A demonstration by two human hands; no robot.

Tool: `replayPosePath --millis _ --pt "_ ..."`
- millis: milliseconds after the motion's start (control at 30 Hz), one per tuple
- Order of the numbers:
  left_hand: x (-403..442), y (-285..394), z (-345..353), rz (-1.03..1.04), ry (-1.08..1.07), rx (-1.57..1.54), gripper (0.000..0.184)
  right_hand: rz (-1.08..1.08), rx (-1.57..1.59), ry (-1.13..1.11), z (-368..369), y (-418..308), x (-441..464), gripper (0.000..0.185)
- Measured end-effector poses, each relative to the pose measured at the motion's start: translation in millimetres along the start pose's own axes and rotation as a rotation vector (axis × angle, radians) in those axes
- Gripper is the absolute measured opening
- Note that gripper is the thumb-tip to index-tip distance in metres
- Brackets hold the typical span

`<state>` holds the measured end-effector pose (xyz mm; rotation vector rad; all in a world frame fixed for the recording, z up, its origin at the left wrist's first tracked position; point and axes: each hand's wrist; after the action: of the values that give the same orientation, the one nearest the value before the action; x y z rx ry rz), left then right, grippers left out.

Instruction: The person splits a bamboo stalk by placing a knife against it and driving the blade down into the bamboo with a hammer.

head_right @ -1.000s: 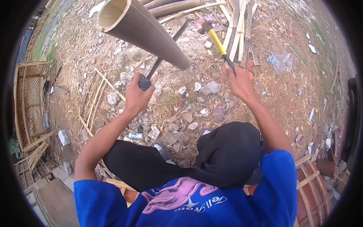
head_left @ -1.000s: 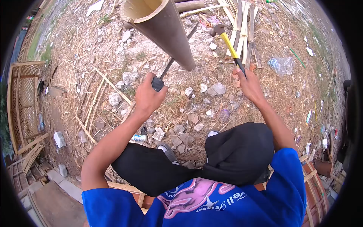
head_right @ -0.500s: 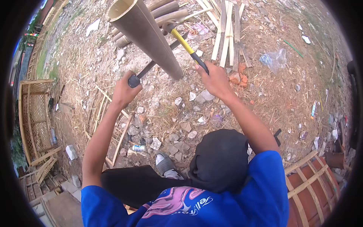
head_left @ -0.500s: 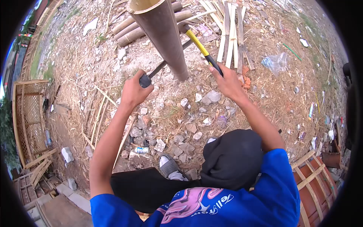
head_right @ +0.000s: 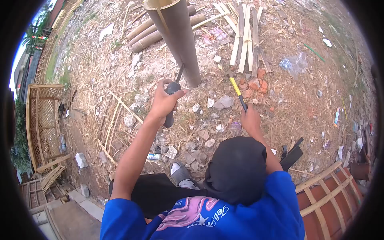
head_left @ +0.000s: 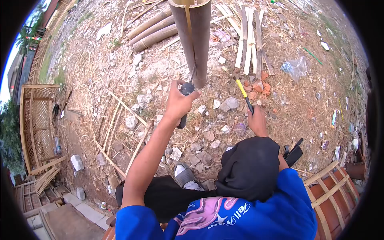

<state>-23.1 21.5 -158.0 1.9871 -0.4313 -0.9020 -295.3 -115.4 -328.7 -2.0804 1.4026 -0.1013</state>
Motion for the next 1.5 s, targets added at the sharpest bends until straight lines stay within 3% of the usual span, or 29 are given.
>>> replayPosePath --millis 33,200,300,333,367,433,467,500,533,633,733,800,867,933,1067,1133,1200,1267,1300,1333,1400,1433,1500 --pt "-10 0 14 -0.057 -0.011 -0.140 0.063 -0.033 -0.033 0.004 9 14 -3 0.029" --pt "-22 -24 74 0.085 0.145 -0.347 0.053 -0.285 -0.251 0.207 28 25 -9 0.042" --pt "-26 -49 93 0.204 0.156 -0.290 0.046 -0.093 0.620 -0.281 1 -37 -10 0.058" --pt "-30 -57 98 0.245 0.147 -0.255 0.044 -0.031 0.898 -0.535 -12 -60 -17 0.064" --pt "-45 -45 95 0.123 0.021 -0.357 0.040 0.025 1.173 -0.786 -24 -83 -23 0.070" --pt "-46 -58 102 0.178 0.041 -0.339 0.040 -0.075 0.745 -0.702 -35 -121 -30 0.074" --pt "-46 -62 104 0.205 0.058 -0.332 0.040 -0.101 0.791 -0.668 -31 -120 -31 0.075" --pt "-46 -68 104 0.082 -0.017 -0.469 0.040 -0.129 0.837 -0.637 -22 -117 -31 0.076" --pt "-40 -77 106 0.084 -0.051 -0.605 0.040 -0.161 0.886 -0.607 -16 -118 -31 0.076" --pt "-35 -95 110 0.000 -0.140 -1.026 0.036 -0.095 0.989 -0.638 -17 -118 -37 0.055" --pt "-40 -59 87 0.301 0.322 -0.263 0.033 -0.042 0.979 -0.564 -21 -100 -29 0.036" --pt "-48 -6 43 0.600 0.309 -0.321 0.033 -0.023 1.066 -0.583 -26 -92 -28 0.034" --pt "-40 32 4 0.964 0.374 -0.169 0.028 0.021 1.046 -0.614 -27 -87 -28 0.034" --pt "-38 72 -28 1.142 0.310 -0.001 0.020 0.057 1.022 -0.642 -31 -86 -27 0.035" --pt "-94 118 -105 1.219 0.005 0.522 0.010 0.105 0.975 -0.518 -33 -90 -35 0.029" --pt "-138 98 -140 1.196 0.257 0.499 0.011 0.087 0.945 -0.505 -24 -82 -29 0.023" --pt "-181 32 -174 1.068 0.681 0.262 0.013 0.100 1.022 -0.488 -16 -76 -31 0.018" --pt "-224 -65 -188 0.721 0.956 0.015 0.015 0.122 1.080 -0.467 -23 -76 -27 0.018" --pt "-248 -124 -189 0.362 0.944 0.032 0.016 0.111 1.078 -0.481 -26 -77 -25 0.018" --pt "-277 -196 -192 0.149 0.882 0.004 0.027 0.105 1.075 -0.496 -27 -77 -24 0.018" --pt "-338 -233 -127 -0.243 0.839 -0.693 0.047 0.091 1.053 -0.463 -21 -75 -21 0.018" --pt "-364 -287 -108 -0.360 0.859 -0.440 0.049 0.085 1.030 -0.472 -23 -77 -21 0.018" --pt "-373 -321 -60 -0.621 0.819 -0.298 0.049 0.081 1.036 -0.483 -24 -79 -19 0.017"
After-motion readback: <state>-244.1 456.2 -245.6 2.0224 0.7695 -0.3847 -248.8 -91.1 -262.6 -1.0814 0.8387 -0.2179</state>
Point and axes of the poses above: each hand's wrist, its own x-axis towards the middle knuckle, its own z-axis out of the palm, y = z × x
